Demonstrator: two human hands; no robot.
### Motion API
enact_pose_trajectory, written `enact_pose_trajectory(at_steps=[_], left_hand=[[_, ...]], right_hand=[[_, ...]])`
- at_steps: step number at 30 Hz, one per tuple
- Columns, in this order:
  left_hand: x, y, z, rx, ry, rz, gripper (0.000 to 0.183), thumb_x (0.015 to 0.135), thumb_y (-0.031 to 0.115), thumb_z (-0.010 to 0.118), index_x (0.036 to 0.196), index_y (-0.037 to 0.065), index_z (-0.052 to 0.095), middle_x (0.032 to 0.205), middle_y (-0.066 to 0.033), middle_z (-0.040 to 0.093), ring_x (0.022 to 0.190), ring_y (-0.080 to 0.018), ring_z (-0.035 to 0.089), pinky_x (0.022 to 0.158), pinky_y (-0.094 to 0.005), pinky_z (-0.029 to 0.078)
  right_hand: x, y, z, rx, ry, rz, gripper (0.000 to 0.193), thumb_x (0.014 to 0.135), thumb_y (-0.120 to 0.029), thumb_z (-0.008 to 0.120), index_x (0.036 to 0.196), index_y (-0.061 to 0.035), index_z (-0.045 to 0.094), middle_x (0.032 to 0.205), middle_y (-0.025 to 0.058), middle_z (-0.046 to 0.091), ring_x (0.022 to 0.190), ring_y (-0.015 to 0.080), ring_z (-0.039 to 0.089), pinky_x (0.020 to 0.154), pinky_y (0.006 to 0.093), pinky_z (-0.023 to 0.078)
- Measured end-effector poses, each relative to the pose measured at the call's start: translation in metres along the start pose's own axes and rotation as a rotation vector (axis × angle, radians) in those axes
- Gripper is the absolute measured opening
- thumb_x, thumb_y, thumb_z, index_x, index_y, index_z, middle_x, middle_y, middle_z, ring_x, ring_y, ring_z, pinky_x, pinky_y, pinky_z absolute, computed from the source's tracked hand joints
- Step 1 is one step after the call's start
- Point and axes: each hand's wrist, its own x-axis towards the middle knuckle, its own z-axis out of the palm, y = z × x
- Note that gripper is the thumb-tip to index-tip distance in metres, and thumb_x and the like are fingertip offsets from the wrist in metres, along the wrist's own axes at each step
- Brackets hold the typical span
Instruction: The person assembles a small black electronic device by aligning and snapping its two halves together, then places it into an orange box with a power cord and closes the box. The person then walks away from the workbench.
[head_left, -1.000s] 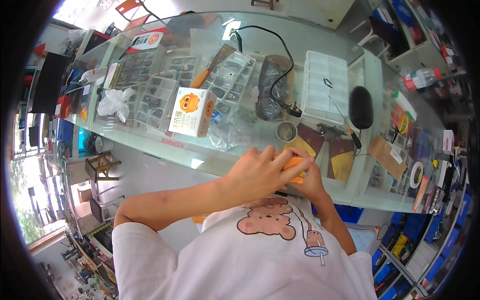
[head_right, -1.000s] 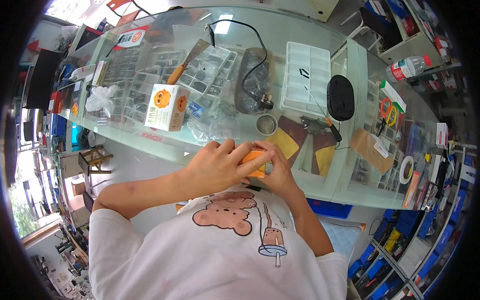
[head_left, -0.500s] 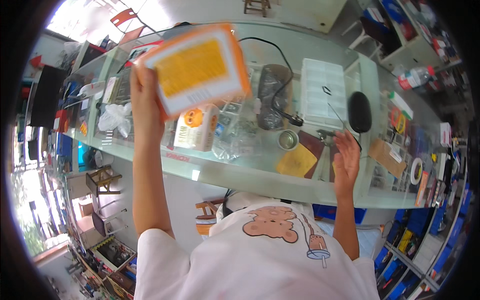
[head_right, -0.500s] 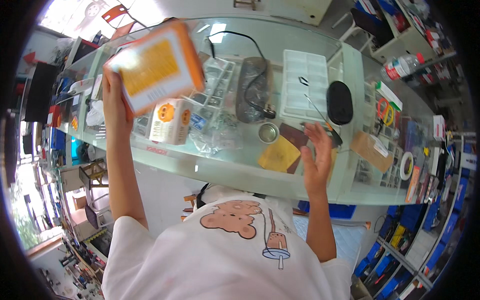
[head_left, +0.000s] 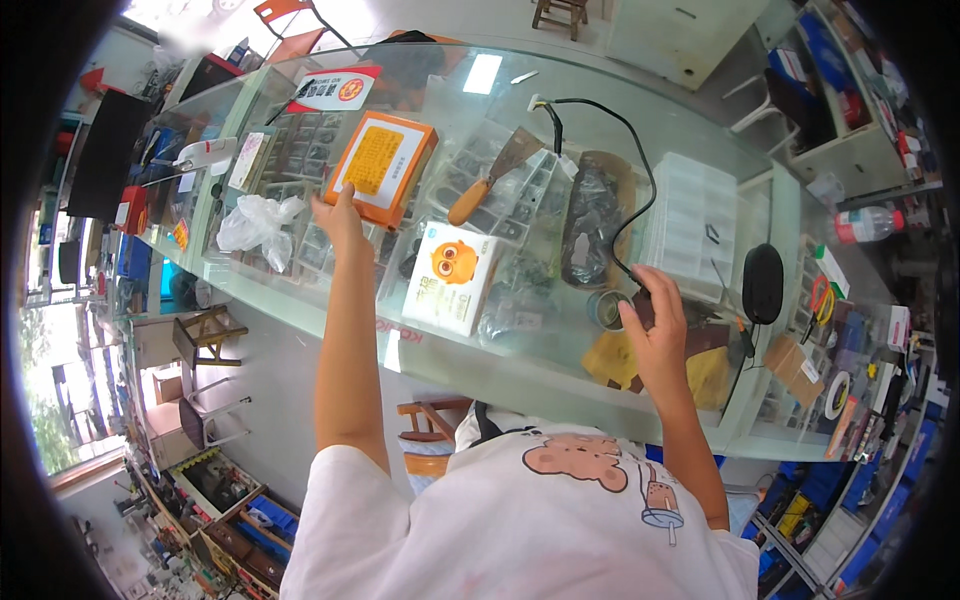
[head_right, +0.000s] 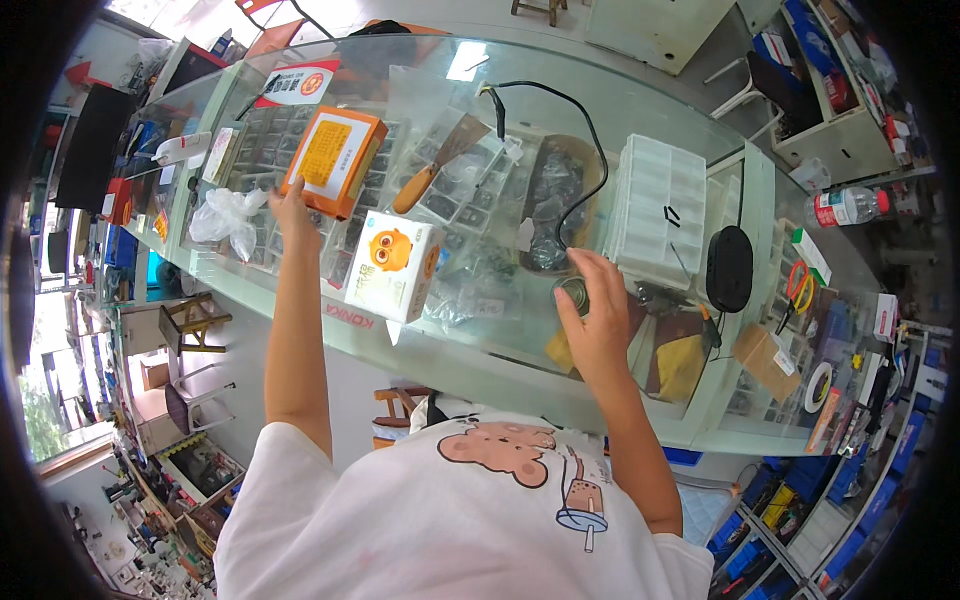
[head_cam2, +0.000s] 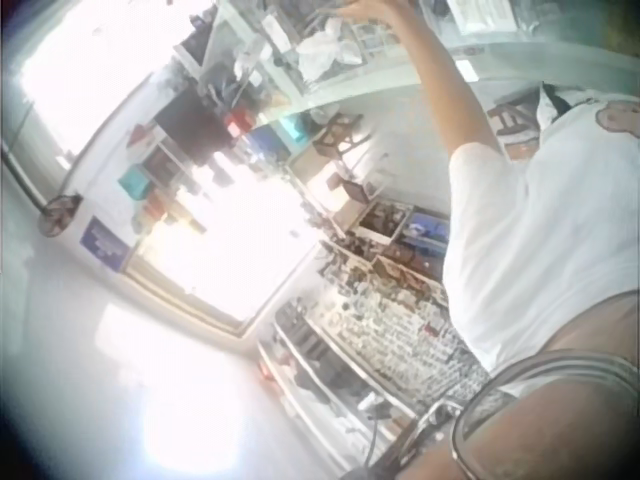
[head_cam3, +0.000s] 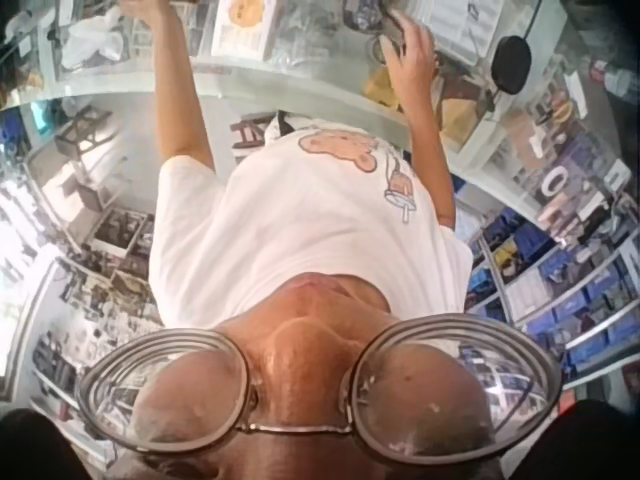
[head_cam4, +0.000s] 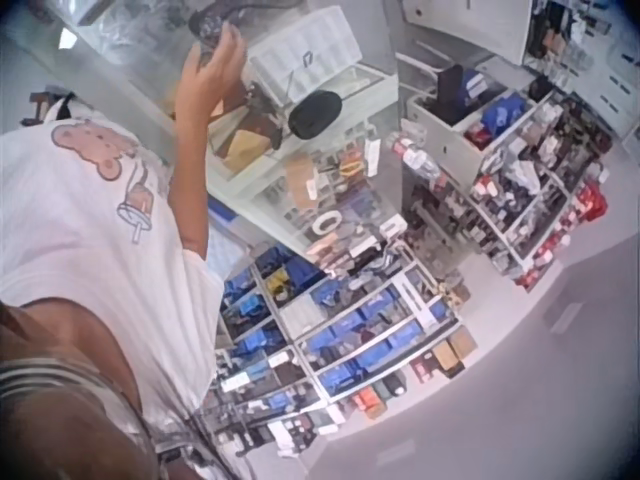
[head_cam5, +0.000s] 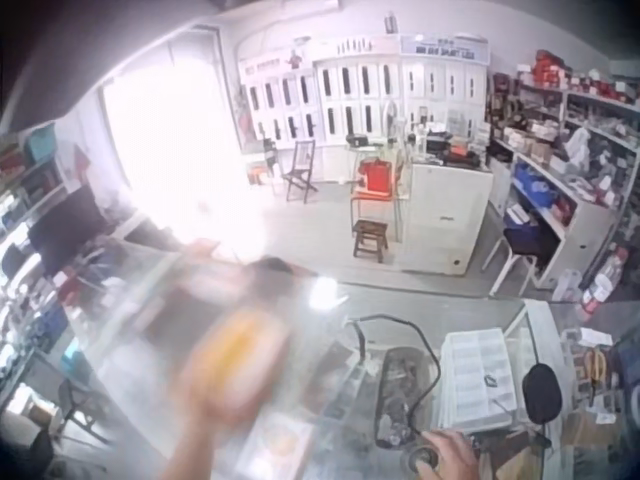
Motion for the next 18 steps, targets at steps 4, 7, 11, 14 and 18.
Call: enact_pose_trajectory(at_steps=[4,7,11,14,18], left_hand=[[-0.02,0.047,0.024,0.722,-0.178,1.064,0.072,0.081,0.021,0.065,0.137,-0.002,0.028,0.118,-0.0216,0.055,0.106,-0.0348,0.055,0.088,-0.0394,0.044],[-0.074,0.098,0.081,1.125,-0.969,0.612,0.066,0.081,0.027,0.066,0.135,0.002,0.036,0.108,-0.0199,0.062,0.1,-0.0316,0.06,0.083,-0.0393,0.047],[-0.074,0.066,0.12,1.551,-1.104,0.728,0.045,0.08,0.025,0.06,0.117,0.002,0.05,0.091,-0.0206,0.065,0.091,-0.0349,0.062,0.074,-0.043,0.049],[-0.077,0.069,0.135,1.421,-1.02,0.498,0.033,0.077,0.029,0.059,0.096,0.003,0.057,0.086,-0.0209,0.066,0.084,-0.0358,0.064,0.072,-0.0446,0.049],[-0.066,0.096,0.123,0.864,-0.867,0.572,0.025,0.08,0.022,0.055,0.094,0.002,0.059,0.07,-0.0188,0.063,0.061,-0.0303,0.063,0.059,-0.0392,0.049]], right_hand=[[0.013,0.014,0.005,-0.43,-0.002,-0.057,0.049,0.075,-0.012,0.068,0.122,-0.0114,0.053,0.115,0.0134,0.054,0.108,0.0296,0.05,0.094,0.0414,0.038],[0.016,0.036,0.012,-0.561,0.001,-0.058,0.047,0.074,-0.014,0.069,0.119,-0.0153,0.057,0.106,0.0096,0.056,0.102,0.0269,0.052,0.089,0.0412,0.039],[0.014,0.053,0.013,-0.529,0.026,-0.076,0.037,0.074,-0.011,0.068,0.11,-0.0159,0.061,0.089,0.0029,0.055,0.089,0.0239,0.052,0.078,0.039,0.04],[0.001,0.058,-0.003,-0.482,0.003,0.023,0.037,0.073,-0.012,0.069,0.109,-0.015,0.061,0.089,0.0035,0.055,0.09,0.0243,0.053,0.078,0.0393,0.041],[-0.022,0.067,-0.029,-0.45,-0.017,-0.007,0.037,0.073,-0.015,0.07,0.108,-0.0125,0.061,0.095,0.0046,0.057,0.096,0.0256,0.053,0.085,0.0393,0.04]])
